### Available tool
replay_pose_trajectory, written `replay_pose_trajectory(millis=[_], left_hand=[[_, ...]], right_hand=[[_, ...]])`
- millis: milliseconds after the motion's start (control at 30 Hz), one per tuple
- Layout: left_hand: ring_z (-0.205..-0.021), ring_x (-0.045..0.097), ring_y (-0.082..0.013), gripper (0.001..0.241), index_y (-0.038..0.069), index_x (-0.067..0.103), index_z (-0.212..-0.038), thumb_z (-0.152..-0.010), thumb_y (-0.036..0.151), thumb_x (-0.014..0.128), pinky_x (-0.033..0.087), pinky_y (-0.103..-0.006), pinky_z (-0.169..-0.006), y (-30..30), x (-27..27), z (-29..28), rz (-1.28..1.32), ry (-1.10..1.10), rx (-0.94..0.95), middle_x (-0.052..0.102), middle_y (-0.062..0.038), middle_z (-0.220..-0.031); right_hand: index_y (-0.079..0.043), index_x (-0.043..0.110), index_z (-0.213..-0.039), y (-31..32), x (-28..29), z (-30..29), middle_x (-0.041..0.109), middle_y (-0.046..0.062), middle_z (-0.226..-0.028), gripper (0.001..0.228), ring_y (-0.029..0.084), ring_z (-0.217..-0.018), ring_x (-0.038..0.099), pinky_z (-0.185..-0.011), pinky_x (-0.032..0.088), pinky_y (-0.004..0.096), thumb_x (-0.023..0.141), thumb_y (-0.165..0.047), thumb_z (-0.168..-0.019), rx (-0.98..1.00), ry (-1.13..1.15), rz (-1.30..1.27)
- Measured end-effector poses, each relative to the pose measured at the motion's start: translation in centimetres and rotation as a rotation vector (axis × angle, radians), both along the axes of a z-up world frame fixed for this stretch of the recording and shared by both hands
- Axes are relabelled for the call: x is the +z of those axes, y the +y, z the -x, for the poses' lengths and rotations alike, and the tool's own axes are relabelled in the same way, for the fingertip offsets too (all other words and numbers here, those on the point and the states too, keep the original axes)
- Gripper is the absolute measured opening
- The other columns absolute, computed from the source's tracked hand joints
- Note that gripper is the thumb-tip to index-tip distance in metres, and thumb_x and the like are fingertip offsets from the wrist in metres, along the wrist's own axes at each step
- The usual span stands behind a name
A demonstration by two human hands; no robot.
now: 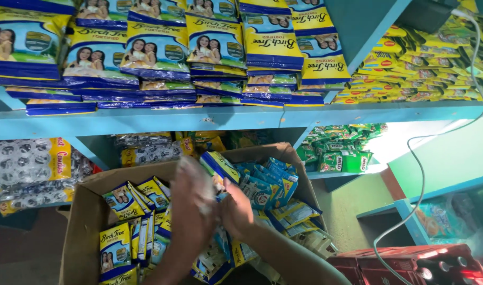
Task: Cleaning and sorting individual milk powder packets in a cardboard box.
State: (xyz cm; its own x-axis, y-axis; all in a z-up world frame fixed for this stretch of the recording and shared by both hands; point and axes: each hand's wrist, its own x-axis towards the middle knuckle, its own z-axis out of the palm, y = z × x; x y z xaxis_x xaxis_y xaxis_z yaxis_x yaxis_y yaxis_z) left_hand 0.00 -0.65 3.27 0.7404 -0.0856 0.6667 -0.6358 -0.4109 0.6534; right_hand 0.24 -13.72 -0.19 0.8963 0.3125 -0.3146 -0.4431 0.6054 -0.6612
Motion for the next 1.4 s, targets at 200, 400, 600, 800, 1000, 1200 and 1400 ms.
replay_pose_trajectory(millis=[200, 400, 600, 800, 1000, 1200, 1400], left_hand=[[-0.15, 0.035, -0.0464, 0.071, -0.009, 0.045, -0.143, -0.103, 0.048, 0.036, 0.019, -0.0593, -0.126, 1.1, -2.9, -1.2, -0.214, 0.178, 0.15, 0.04, -0.033, -0.157], [-0.142, 0.04, -0.0524, 0.047, 0.005, 0.056, -0.118, -0.076, 0.015, 0.077, 0.032, -0.0683, -0.114, 0.0, -3.1, 1.1, -0.247, 0.043, 0.057, 0.049, -0.023, -0.137], [-0.145, 0.041, -0.0467, 0.049, 0.0, 0.059, -0.132, -0.099, 0.035, 0.049, 0.027, -0.0638, -0.121, 1.9, -2.7, -1.3, -0.225, 0.094, 0.091, 0.047, -0.029, -0.152], [-0.126, 0.061, -0.0425, 0.066, 0.015, 0.057, -0.144, -0.086, 0.039, 0.079, 0.049, -0.0606, -0.106, 6.2, -9.1, -3.0, 0.1, 0.485, -0.234, 0.067, -0.015, -0.132], [-0.107, 0.072, -0.022, 0.046, 0.003, 0.07, -0.125, -0.082, 0.007, 0.085, 0.059, -0.0493, -0.093, 6.2, -10.2, -3.7, 0.579, 0.624, -0.434, 0.079, -0.017, -0.112], [-0.089, 0.074, -0.0144, 0.029, 0.006, 0.074, -0.11, -0.084, 0.014, 0.085, 0.06, -0.038, -0.08, 6.2, -6.2, -2.1, 0.606, 0.511, -0.332, 0.079, -0.011, -0.094], [-0.082, 0.064, -0.0093, 0.022, 0.003, 0.074, -0.101, -0.081, 0.007, 0.083, 0.057, -0.0317, -0.072, 5.2, -4.5, -1.6, 0.547, 0.542, -0.225, 0.077, -0.007, -0.083]], right_hand=[[0.001, 0.041, -0.139, -1.2, -2.0, -0.2, 0.064, 0.029, -0.091, 0.066, 0.034, -0.076, 0.06, -0.083, 0.045, 0.053, 0.05, -0.049, -0.096, -0.11, -0.023, -0.135], [-0.001, 0.064, -0.118, -0.7, -2.3, -0.9, 0.068, 0.015, -0.11, 0.042, 0.025, -0.098, 0.062, -0.091, 0.047, 0.042, 0.056, -0.036, -0.095, -0.149, 0.059, -0.116], [0.002, 0.054, -0.131, -1.1, 0.5, -0.8, 0.063, 0.019, -0.123, 0.057, 0.033, -0.101, 0.061, -0.07, 0.054, 0.044, 0.064, -0.037, -0.091, -0.048, -0.205, -0.209], [0.0, 0.066, -0.124, -2.8, 2.7, -1.9, 0.071, 0.026, -0.119, 0.058, 0.042, -0.112, 0.069, -0.103, 0.049, 0.06, 0.062, -0.038, -0.08, -0.26, -0.143, -0.181], [0.006, 0.063, -0.127, -0.1, 7.9, -0.9, 0.07, 0.032, -0.113, 0.071, 0.044, -0.105, 0.07, -0.092, 0.058, 0.056, 0.07, -0.05, -0.083, -0.241, -0.299, -0.354], [0.002, 0.067, -0.124, 3.0, 9.7, 1.5, 0.078, 0.017, -0.1, 0.069, 0.024, -0.099, 0.076, -0.083, 0.063, 0.03, 0.063, -0.057, -0.088, -0.109, -0.295, -0.132], [0.003, 0.071, -0.107, -4.1, -8.6, -2.4, 0.074, 0.022, -0.107, 0.06, 0.03, -0.106, 0.07, -0.099, 0.055, 0.043, 0.059, -0.054, -0.093, 0.039, -0.431, 0.123]])
